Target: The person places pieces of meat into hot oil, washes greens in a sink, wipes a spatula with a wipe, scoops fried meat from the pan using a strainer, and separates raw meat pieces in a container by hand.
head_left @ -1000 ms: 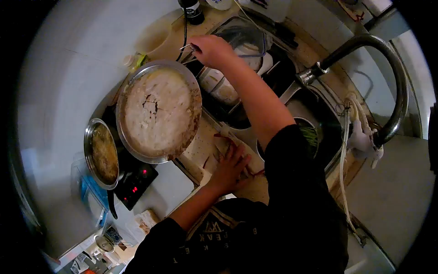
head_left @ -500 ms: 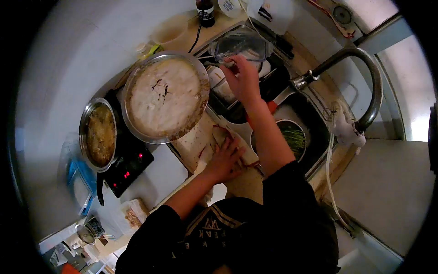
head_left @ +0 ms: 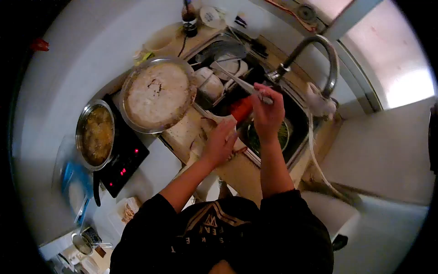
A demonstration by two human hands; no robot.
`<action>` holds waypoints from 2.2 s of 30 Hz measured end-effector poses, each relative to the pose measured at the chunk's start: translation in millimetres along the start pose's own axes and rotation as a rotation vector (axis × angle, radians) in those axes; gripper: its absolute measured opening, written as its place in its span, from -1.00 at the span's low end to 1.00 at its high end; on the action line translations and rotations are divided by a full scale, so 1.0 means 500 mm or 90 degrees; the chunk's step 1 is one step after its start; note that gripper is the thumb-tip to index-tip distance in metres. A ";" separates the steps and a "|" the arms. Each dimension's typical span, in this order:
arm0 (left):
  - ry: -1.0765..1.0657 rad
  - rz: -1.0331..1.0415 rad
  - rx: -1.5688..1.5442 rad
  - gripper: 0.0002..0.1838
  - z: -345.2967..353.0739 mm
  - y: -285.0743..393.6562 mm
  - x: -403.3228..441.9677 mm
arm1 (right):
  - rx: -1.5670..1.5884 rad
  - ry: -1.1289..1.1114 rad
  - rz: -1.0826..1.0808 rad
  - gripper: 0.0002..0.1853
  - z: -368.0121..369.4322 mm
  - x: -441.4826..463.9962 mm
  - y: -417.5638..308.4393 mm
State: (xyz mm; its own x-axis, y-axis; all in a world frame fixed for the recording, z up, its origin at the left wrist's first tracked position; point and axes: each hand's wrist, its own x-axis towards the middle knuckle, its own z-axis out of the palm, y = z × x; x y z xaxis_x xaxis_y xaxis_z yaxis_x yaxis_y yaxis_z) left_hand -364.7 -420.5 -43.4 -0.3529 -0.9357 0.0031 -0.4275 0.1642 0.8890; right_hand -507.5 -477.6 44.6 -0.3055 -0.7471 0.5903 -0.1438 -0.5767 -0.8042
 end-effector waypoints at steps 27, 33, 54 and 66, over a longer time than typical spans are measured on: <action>-0.258 -0.064 -0.151 -0.51 0.093 0.135 -0.021 | -0.686 -0.477 0.406 -0.50 -0.188 0.123 0.194; -0.274 -0.034 0.248 -0.59 0.083 0.177 0.006 | -0.740 -0.548 0.369 -0.38 -0.319 0.097 0.216; -0.341 -0.175 -0.159 -0.47 0.190 0.165 0.079 | -0.614 0.176 0.333 -0.44 -0.274 -0.040 0.245; -0.224 0.160 0.230 -0.41 0.284 0.204 0.198 | 0.175 0.195 0.571 -0.65 -0.357 -0.136 0.207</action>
State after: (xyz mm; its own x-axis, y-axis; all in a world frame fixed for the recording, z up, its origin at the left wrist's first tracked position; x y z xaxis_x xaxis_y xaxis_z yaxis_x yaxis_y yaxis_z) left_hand -561.4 -452.2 -17.6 -0.7104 -0.7036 -0.0130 -0.5304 0.5231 0.6671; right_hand -669.3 -427.5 -91.1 -0.4306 -0.8495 -0.3049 0.4718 0.0761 -0.8784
